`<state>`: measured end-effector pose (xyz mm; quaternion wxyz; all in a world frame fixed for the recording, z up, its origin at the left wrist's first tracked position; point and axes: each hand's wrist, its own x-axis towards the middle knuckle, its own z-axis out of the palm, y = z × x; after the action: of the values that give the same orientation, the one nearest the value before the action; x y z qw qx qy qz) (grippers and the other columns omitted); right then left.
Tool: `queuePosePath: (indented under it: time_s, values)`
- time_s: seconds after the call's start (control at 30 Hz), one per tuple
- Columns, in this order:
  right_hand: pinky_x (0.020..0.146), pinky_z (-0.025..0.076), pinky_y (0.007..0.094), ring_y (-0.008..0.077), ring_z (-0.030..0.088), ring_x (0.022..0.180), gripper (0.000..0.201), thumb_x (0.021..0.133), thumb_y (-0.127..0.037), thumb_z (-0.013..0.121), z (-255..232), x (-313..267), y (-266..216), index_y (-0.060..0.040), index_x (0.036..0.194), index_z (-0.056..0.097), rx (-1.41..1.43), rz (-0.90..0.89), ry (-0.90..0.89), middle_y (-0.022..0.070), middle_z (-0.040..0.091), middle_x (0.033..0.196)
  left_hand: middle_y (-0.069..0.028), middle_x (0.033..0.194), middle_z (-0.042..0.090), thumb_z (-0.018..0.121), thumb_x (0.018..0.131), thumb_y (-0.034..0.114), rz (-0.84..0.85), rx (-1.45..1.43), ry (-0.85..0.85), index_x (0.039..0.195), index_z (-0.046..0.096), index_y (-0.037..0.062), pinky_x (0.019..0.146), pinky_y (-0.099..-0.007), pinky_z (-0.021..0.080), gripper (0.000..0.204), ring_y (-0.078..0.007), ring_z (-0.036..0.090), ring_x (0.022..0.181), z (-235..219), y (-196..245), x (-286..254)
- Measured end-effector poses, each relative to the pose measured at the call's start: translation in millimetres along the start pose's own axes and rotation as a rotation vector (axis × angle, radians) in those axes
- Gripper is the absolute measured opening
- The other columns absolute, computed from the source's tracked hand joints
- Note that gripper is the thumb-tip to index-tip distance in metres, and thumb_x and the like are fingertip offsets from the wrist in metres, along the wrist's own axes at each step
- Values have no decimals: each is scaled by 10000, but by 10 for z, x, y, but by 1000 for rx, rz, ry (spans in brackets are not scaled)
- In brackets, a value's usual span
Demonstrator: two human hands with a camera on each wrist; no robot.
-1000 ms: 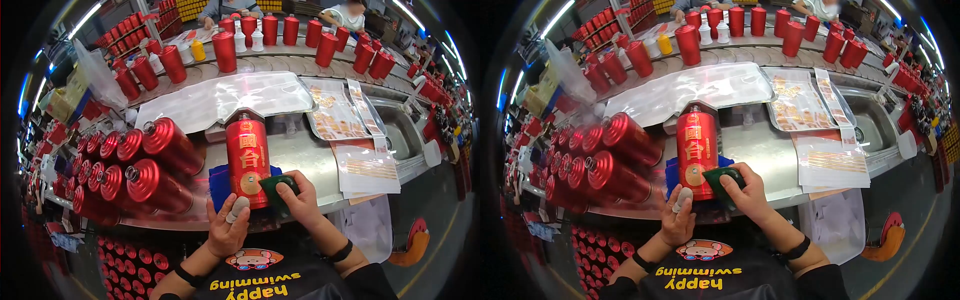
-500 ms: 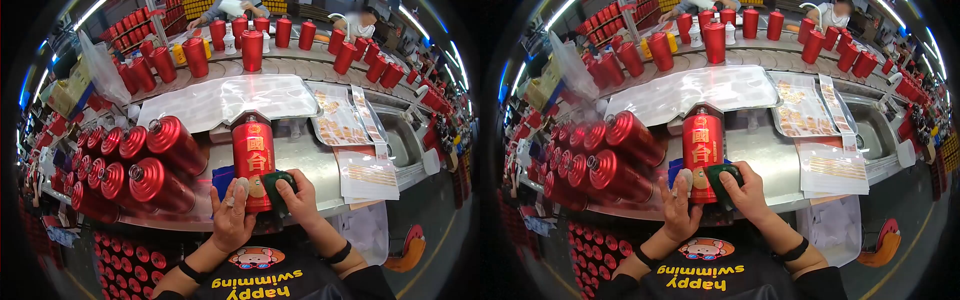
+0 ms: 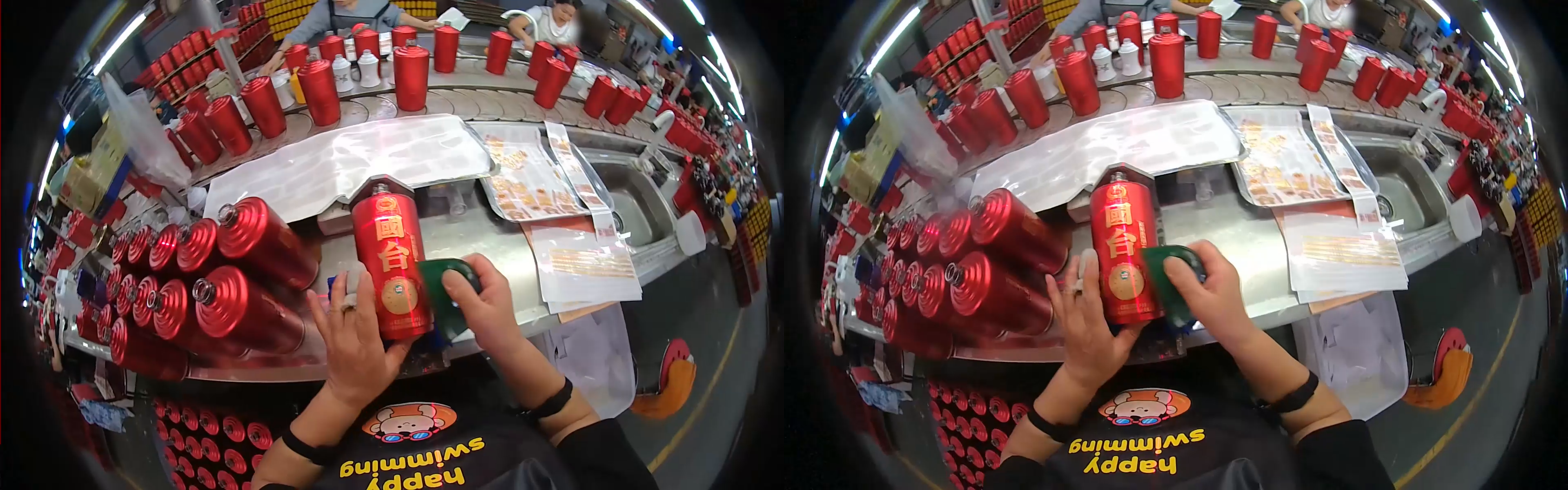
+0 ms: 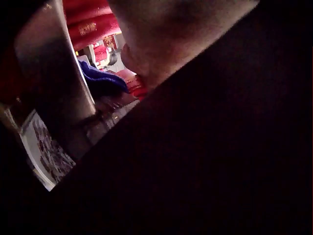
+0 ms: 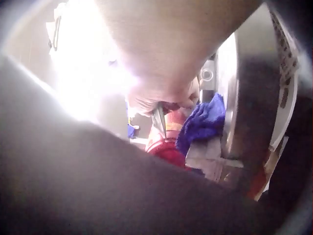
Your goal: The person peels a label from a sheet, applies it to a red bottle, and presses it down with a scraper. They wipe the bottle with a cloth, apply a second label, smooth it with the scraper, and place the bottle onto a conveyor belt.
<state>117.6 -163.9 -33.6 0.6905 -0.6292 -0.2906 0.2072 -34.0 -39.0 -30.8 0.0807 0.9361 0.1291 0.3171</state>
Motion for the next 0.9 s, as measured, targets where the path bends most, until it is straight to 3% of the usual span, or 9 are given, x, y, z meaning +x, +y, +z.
queuePosePath:
  time_s: [0.1, 0.17, 0.37, 0.47, 0.57, 0.67, 0.7, 0.8, 0.9]
  values:
    - [624, 459, 230, 53, 532, 706, 239, 918, -229, 661, 148, 63, -3, -3, 958, 593, -15, -104, 0, 22, 613, 764, -250, 1459, 356, 649, 824, 530, -19, -18, -33, 1433, 282, -80, 1117, -623, 112, 937, -426, 318, 1369, 85, -108, -49]
    - [613, 456, 237, 56, 527, 695, 243, 920, -233, 659, 105, 46, 112, -1, 950, 594, -66, -43, 38, 22, 607, 749, -257, 1470, 339, 575, 852, 589, -59, -54, -44, 1447, 252, -84, 1127, -598, 113, 955, -436, 293, 1380, 125, -172, -107]
    - [641, 429, 209, 38, 500, 729, 233, 934, -231, 644, -133, 8, 469, -7, 944, 582, -194, 56, 41, -13, 587, 781, -255, 1505, 281, 497, 893, 603, -115, -123, -78, 1465, 227, -74, 1143, -566, 87, 926, -429, 206, 1422, 233, -226, -190]
    - [591, 442, 264, 77, 507, 657, 270, 906, -254, 669, -85, 28, 274, 2, 923, 587, 79, 35, 105, 25, 581, 702, -252, 1525, 242, 492, 910, 577, -131, -185, -131, 1471, 219, -66, 1146, -560, 72, 896, -423, 174, 1434, 275, -277, -239]
    - [590, 453, 281, 104, 532, 635, 268, 900, -248, 670, -25, 49, 172, 4, 928, 583, -48, -46, -37, 63, 591, 697, -252, 1529, 231, 487, 916, 565, -134, -207, -110, 1474, 204, -68, 1154, -537, 63, 890, -406, 156, 1444, 274, -261, -240]
    - [586, 462, 295, 131, 569, 628, 259, 899, -240, 666, -179, 66, 215, 3, 930, 581, -311, -45, 78, 117, 623, 731, -255, 1529, 229, 545, 886, 570, -136, -207, -116, 1484, 193, -50, 1158, -528, 98, 930, -413, 163, 1439, 299, -324, -270]
    - [597, 483, 335, 215, 634, 645, 247, 909, -224, 644, -286, 41, 228, -3, 993, 572, -374, -73, 56, 175, 646, 788, -260, 1529, 225, 552, 888, 557, -169, -265, -107, 1484, 190, -52, 1159, -520, 103, 926, -413, 168, 1438, 318, -347, -306]
    - [670, 477, 296, 139, 592, 746, 277, 927, -194, 626, -609, -110, 10, -18, 1130, 559, -358, -181, 99, 99, 636, 839, -267, 1531, 219, 562, 901, 518, -178, -288, -140, 1482, 185, -61, 1162, -509, 101, 903, -421, 183, 1431, 236, -319, -248]
    - [808, 492, 317, 230, 643, 914, 300, 926, -103, 579, -1110, -202, -171, -28, 1215, 554, -636, -237, 247, 160, 646, 1033, -254, 1526, 251, 595, 902, 475, -109, -223, -74, 1466, 214, -73, 1160, -509, 101, 874, -432, 220, 1417, 185, -342, -251]
